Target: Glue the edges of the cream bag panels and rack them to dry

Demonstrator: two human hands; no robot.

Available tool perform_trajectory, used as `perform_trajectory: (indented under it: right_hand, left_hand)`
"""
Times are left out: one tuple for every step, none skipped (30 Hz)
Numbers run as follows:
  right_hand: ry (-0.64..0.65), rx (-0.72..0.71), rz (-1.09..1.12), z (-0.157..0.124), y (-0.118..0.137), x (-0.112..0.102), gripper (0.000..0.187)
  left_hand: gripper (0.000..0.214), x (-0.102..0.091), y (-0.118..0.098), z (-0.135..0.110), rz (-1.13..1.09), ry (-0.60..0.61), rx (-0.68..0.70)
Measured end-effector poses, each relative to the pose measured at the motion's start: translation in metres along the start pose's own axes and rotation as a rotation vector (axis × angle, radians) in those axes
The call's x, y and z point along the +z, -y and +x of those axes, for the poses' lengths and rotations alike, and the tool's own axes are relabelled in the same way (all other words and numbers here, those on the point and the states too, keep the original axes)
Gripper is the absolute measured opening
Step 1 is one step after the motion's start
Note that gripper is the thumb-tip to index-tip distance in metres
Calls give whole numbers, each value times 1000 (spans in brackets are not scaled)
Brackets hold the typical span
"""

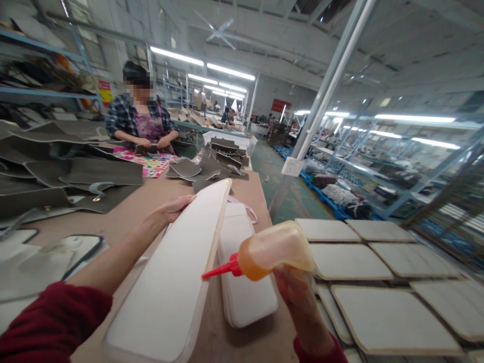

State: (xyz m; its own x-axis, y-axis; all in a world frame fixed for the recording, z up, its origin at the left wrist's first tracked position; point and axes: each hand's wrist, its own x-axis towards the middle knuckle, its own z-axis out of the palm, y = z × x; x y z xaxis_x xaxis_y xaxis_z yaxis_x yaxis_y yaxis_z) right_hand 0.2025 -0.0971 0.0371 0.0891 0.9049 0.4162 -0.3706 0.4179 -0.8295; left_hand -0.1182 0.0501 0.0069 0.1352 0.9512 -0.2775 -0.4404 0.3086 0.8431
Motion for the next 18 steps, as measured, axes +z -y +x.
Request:
perform_trajectory:
  right_hand:
    - [3, 0, -6, 0, 1, 1, 51]
    - [8, 2, -12, 0, 2, 1, 52]
    - [17, 8, -16, -1, 2, 2, 54]
    - [24, 16, -20, -1, 3, 3, 56]
    - [29, 23, -22, -1, 4, 3, 57]
    - [31, 27, -21, -1, 4, 4, 58]
    - [30, 30, -19, -2, 5, 4, 59]
    - [24, 29, -16, -2, 5, 3, 59]
    - [20, 29, -13, -3, 4, 3, 59]
    - [19, 33, -10, -4, 4, 2, 60]
    - [20, 41, -9, -4, 4, 2, 60]
    - [22, 50, -8, -5, 4, 1, 60]
    - [25, 58, -7, -6, 3, 1, 60]
    - [27, 64, -6, -6, 4, 1, 60]
    - [27, 69, -3, -6, 4, 2, 60]
    - [26, 69, 0, -7, 4, 2, 61]
    - [28, 71, 4, -7, 4, 3, 62]
    - [32, 76, 5, -7, 5, 4, 63]
  left_hand:
    - [18, 0, 0, 0, 0, -1, -4]
    - [20, 0, 0, 1, 0, -2, -9]
    - [21, -1, -1, 1, -1, -3, -13]
    - [22, -1, -1, 2, -2, -4, -18]
    - [23, -1, -1, 2, -4, -4, -22]
    - [24, -1, -1, 2, -7, -4, -25]
    - [25, -1, -2, 2, -11, -4, -28]
    - [26, -1, -2, 1, -15, -2, -31]
    - [26, -1, -2, 1, -19, 0, -35]
    - [26, -1, -3, 0, -23, 4, -41]
    - [26, -1, -3, -1, -27, 8, -47]
    - [25, -1, -4, -2, -30, 10, -54]
    - [25, -1, -4, -3, -32, 12, -61]
    - [24, -1, -5, -3, -33, 13, -69]
    - [24, -2, -5, -4, -33, 13, -78]
    - [24, -2, -6, -4, -32, 13, -86]
    - [24, -2, -7, -4, -32, 12, -92]
    - [24, -3, -7, -4, -32, 10, -95]
